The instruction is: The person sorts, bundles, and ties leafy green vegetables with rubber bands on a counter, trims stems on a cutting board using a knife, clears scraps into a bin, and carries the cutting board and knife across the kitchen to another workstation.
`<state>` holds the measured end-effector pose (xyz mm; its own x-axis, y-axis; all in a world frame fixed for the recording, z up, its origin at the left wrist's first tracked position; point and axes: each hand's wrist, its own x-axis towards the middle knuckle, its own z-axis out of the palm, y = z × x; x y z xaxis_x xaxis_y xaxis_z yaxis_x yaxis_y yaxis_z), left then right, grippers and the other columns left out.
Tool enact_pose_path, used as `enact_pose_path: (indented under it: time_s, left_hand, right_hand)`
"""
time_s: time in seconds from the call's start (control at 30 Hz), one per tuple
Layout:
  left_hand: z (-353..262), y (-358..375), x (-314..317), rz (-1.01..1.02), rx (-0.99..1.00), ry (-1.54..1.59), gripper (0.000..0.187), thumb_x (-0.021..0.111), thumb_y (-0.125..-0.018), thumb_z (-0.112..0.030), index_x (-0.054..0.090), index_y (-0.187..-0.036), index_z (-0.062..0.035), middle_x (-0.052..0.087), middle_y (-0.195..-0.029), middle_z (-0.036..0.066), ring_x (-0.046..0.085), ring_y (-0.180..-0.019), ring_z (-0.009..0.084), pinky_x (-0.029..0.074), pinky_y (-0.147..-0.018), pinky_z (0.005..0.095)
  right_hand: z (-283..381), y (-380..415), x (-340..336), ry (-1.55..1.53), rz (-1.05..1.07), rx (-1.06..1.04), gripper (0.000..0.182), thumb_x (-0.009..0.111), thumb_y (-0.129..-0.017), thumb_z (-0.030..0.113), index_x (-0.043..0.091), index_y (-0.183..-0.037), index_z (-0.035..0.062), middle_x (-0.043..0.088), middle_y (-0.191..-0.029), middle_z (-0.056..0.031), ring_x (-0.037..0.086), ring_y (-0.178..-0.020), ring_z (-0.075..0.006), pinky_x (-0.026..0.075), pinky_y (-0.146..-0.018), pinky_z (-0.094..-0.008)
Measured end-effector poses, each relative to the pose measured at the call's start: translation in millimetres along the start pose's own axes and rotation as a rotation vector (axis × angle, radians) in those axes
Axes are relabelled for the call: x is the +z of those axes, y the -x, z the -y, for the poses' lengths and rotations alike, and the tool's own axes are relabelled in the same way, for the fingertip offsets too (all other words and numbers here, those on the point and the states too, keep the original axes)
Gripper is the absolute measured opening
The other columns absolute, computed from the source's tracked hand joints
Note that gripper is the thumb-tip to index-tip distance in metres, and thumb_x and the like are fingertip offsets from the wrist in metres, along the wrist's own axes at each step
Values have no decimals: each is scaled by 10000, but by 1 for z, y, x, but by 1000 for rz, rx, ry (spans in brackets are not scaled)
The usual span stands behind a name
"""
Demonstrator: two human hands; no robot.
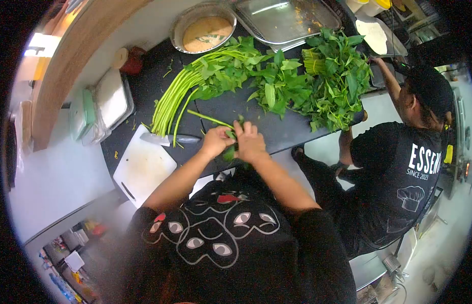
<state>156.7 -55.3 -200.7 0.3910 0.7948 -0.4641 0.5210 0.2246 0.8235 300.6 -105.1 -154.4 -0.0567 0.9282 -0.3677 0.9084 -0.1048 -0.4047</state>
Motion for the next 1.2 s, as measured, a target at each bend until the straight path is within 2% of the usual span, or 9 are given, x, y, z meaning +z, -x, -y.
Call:
enact_pose_path:
  time_s: [0.07, 0.17, 0.3, 0.5, 0.57, 0.6, 0.67, 0.8, 1.2]
  left_hand:
    - [-12, 7, -4, 66, -53, -93, 350, 664, -652, -26, 608, -998, -32, 628, -762, 121, 626, -712, 202, 479, -652, 283]
    - [-7, 17, -11, 45, 7, -375, 378, 606, -700, -28, 599, -1070, -104, 636, -863, 123, 626, -765, 207, 483, -707, 283]
    - [8, 63, -49, -143, 160, -182, 386, 601, -753, -50, 545, -1135, -67, 582, -1030, 130, 599, -876, 198, 477, -768, 288]
    - [58, 158, -114, -170, 64, 322, 264, 534, -837, -8, 537, -1098, -45, 585, -979, 75, 596, -825, 162, 482, -728, 264]
    - [78, 196, -131, -203, 39, 422, 250, 526, -847, -23, 535, -1096, -38, 587, -966, 74, 600, -822, 165, 488, -727, 270]
    - [89, 216, -140, -220, 33, 457, 245, 524, -851, -31, 533, -1095, -33, 588, -962, 75, 602, -821, 168, 490, -727, 272]
    - [117, 254, -151, -253, 1, 521, 238, 513, -858, -37, 529, -1095, -23, 589, -956, 83, 608, -816, 174, 495, -731, 276]
    - [154, 322, -166, -336, -99, 627, 222, 515, -874, -71, 525, -1087, -10, 591, -945, 89, 614, -806, 183, 494, -734, 281]
    - [243, 428, -123, -445, -323, 877, 210, 550, -878, -136, 544, -1052, -19, 605, -902, 66, 606, -809, 174, 496, -733, 299]
  right_hand:
    - [18, 5, 10, 90, -76, 19, 982, 759, -548, 482, 311, -1341, 114, 407, -1138, -153, 470, -1015, -323, 422, -841, -408]
    - [20, 0, 31, 162, -212, 0, 540, 636, -703, 390, 450, -1131, 120, 470, -1056, -109, 502, -965, -272, 440, -754, -406]
    - [17, -16, 63, 258, -372, -17, 149, 513, -797, 213, 481, -885, 97, 547, -876, -101, 594, -765, -259, 496, -620, -383]
    - [14, -27, 68, 321, -346, 20, 69, 459, -810, 108, 496, -807, 50, 611, -754, -170, 648, -694, -297, 536, -591, -378]
    - [-5, -32, 74, -132, -374, -4, 188, 508, -821, 147, 533, -928, -6, 618, -825, -237, 635, -751, -363, 508, -611, -420]
    - [-15, -31, 78, -388, -399, -42, 289, 551, -846, 260, 540, -964, -3, 613, -746, -179, 634, -676, -291, 483, -543, -382]
    - [11, 1, 50, -864, -142, 345, 371, 545, -863, 376, 533, -966, 19, 552, -646, -90, 558, -599, -185, 440, -484, -318]
    - [33, 65, 56, -1291, 44, 411, 304, 557, -867, 361, 486, -965, 82, 502, -742, -27, 438, -559, -114, 363, -420, -244]
    - [65, 152, 156, -984, 1006, 551, 313, 584, -857, 359, 492, -923, 68, 516, -766, -55, 474, -555, -121, 353, -380, -226]
